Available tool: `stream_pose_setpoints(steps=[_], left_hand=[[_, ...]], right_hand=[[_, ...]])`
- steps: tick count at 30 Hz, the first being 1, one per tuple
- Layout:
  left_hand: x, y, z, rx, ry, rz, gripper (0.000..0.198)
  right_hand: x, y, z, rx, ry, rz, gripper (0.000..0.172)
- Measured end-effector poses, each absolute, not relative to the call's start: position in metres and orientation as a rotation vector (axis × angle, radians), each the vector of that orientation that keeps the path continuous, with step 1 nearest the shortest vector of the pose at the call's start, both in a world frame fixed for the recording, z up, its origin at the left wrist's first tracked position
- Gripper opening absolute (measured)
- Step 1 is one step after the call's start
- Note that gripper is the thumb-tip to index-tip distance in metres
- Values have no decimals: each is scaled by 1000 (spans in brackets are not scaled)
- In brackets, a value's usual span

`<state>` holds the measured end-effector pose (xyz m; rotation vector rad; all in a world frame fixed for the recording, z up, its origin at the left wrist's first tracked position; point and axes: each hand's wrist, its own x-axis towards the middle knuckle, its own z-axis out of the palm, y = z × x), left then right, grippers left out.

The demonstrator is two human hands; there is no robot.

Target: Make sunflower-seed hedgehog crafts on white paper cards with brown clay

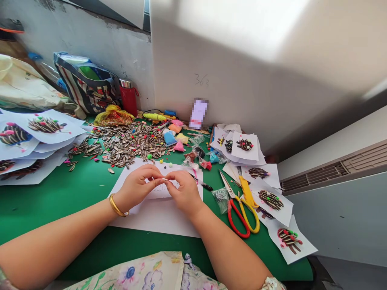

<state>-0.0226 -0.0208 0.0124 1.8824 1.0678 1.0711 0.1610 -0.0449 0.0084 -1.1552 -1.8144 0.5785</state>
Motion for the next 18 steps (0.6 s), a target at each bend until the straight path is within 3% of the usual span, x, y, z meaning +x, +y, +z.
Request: stream_pose_setpoints(steps=[4, 18], left_hand=[[-23, -22, 14, 1901, 1062, 1077, 19], [-24, -23, 13, 1978, 1039, 1053, 16]], right_hand=[[161, -44, 9, -1196, -1740, 696, 16], [162, -45, 9, -1187, -1857, 644, 7]])
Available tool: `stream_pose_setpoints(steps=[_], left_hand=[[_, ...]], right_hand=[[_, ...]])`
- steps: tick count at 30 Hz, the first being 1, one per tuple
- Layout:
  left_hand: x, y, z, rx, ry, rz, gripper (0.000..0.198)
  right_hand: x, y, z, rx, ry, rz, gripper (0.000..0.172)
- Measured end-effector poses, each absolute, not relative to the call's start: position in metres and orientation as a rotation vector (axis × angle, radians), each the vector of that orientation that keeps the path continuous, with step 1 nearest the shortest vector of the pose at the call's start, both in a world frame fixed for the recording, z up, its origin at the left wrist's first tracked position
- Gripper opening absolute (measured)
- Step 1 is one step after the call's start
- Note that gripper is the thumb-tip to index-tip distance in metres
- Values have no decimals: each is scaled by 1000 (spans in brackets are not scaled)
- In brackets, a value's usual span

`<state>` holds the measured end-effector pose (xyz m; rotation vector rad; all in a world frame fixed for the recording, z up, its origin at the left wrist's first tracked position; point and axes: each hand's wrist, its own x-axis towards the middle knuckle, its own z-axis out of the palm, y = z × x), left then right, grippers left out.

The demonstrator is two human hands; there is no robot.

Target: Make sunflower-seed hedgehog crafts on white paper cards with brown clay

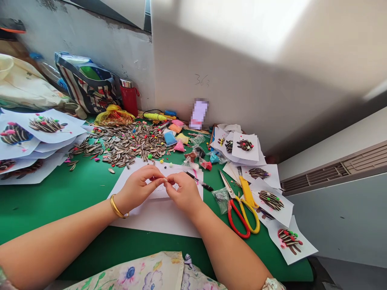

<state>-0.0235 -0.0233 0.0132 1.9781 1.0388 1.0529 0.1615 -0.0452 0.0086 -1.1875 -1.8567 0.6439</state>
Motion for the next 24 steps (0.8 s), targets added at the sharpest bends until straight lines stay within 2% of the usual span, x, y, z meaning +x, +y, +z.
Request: stream_pose_setpoints(steps=[7, 12, 19, 22, 24], left_hand=[[-21, -22, 19, 1635, 1020, 1114, 21], [-21, -25, 21, 1611, 971, 1113, 23], [-21, -24, 20, 1732, 1029, 1039, 20], [-21, -22, 20, 1758, 1053, 1033, 20], [-22, -22, 21, 1698, 1067, 1045, 21]], right_hand=[[162, -45, 10, -1163, -1818, 779, 14], [162, -47, 13, -1152, -1708, 854, 16], [161, -46, 11, -1215, -1797, 649, 12], [161, -46, 9, -1199, -1839, 648, 7], [162, -45, 8, -1195, -1820, 688, 11]])
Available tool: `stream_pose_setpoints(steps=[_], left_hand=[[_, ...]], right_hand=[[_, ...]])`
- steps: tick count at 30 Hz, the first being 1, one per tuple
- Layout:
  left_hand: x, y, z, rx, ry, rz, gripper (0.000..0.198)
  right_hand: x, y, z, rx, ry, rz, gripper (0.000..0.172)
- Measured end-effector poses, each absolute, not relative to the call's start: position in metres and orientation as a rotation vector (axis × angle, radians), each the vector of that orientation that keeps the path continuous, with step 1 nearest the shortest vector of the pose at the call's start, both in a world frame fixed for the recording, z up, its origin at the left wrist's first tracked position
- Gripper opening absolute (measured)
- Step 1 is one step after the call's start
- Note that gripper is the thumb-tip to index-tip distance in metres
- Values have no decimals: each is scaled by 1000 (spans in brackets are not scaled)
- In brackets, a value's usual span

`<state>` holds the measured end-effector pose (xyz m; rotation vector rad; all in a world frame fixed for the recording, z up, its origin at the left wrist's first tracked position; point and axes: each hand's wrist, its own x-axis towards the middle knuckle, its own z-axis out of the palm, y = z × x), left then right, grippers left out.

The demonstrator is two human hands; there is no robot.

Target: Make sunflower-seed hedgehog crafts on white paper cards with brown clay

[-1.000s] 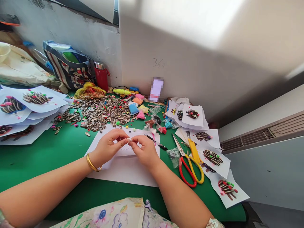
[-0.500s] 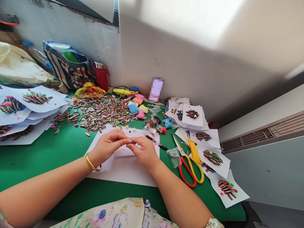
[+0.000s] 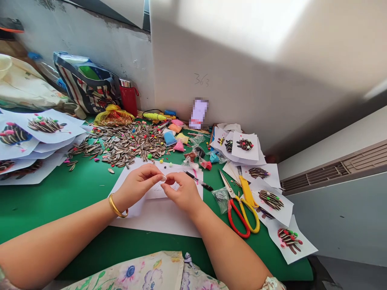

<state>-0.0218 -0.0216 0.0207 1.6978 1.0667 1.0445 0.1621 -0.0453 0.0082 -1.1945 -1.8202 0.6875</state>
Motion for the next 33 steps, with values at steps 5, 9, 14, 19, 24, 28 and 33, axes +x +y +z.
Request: stream_pose_setpoints(steps=[5, 9, 14, 19, 24, 28, 33], left_hand=[[-21, -22, 19, 1602, 1021, 1019, 24], [-21, -22, 16, 1554, 1031, 976, 28], [-23, -20, 20, 1405, 1016, 916, 30], [-26, -20, 24, 1283, 858, 698, 27], [-25, -21, 23, 1217, 845, 628, 32], [-24, -23, 25, 1209, 883, 619, 33], [-23, -24, 26, 1205, 920, 654, 31]], right_hand=[[162, -45, 9, -1185, -1749, 797, 14], [162, -46, 10, -1188, -1767, 802, 14], [168, -44, 11, -1150, -1815, 643, 23], [172, -43, 16, -1003, -1922, 623, 32], [168, -45, 17, -967, -1883, 571, 18], [164, -46, 14, -998, -1893, 491, 18], [164, -47, 12, -979, -1918, 454, 20]])
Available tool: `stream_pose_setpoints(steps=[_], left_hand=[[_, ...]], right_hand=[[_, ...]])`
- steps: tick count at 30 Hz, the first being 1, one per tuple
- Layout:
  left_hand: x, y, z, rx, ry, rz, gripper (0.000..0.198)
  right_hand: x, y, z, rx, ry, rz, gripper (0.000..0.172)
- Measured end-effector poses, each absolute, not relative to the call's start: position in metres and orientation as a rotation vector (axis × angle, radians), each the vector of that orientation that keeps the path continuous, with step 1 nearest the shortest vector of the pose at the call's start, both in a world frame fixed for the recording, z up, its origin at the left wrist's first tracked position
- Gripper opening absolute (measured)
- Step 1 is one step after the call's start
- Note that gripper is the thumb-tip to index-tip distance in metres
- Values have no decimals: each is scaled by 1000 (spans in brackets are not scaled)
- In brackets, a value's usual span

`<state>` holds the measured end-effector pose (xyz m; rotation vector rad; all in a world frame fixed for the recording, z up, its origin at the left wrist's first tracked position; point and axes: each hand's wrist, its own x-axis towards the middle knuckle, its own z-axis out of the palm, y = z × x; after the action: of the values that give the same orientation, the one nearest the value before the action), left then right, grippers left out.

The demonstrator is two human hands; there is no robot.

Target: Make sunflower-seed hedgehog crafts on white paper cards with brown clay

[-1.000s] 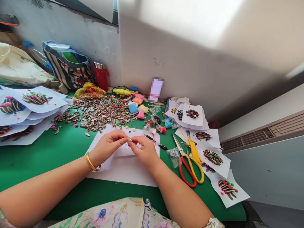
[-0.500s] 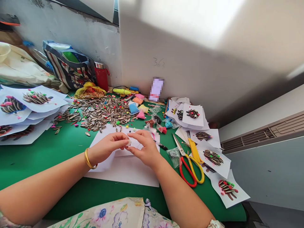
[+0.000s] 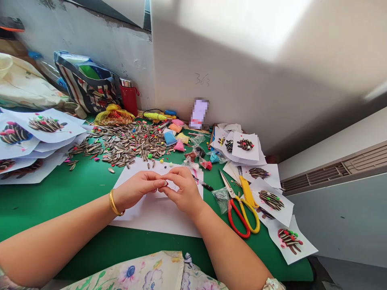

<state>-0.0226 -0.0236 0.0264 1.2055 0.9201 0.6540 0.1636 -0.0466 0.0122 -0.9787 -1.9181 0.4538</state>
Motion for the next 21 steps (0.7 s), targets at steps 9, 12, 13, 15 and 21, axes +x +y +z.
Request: stream_pose_setpoints(steps=[9, 12, 13, 15, 21], left_hand=[[-25, -22, 25, 1223, 930, 604, 36], [-24, -22, 25, 1201, 913, 600, 38], [-24, -22, 25, 1208, 912, 607, 38], [-23, -23, 25, 1228, 915, 623, 34], [-22, -25, 24, 1212, 924, 612, 32]], right_hand=[[166, -47, 12, -966, -1901, 423, 15], [167, -47, 13, -1004, -1870, 417, 15], [166, -47, 13, -1009, -1868, 419, 16], [166, -47, 13, -1007, -1889, 429, 21], [162, -47, 11, -974, -1936, 446, 15]])
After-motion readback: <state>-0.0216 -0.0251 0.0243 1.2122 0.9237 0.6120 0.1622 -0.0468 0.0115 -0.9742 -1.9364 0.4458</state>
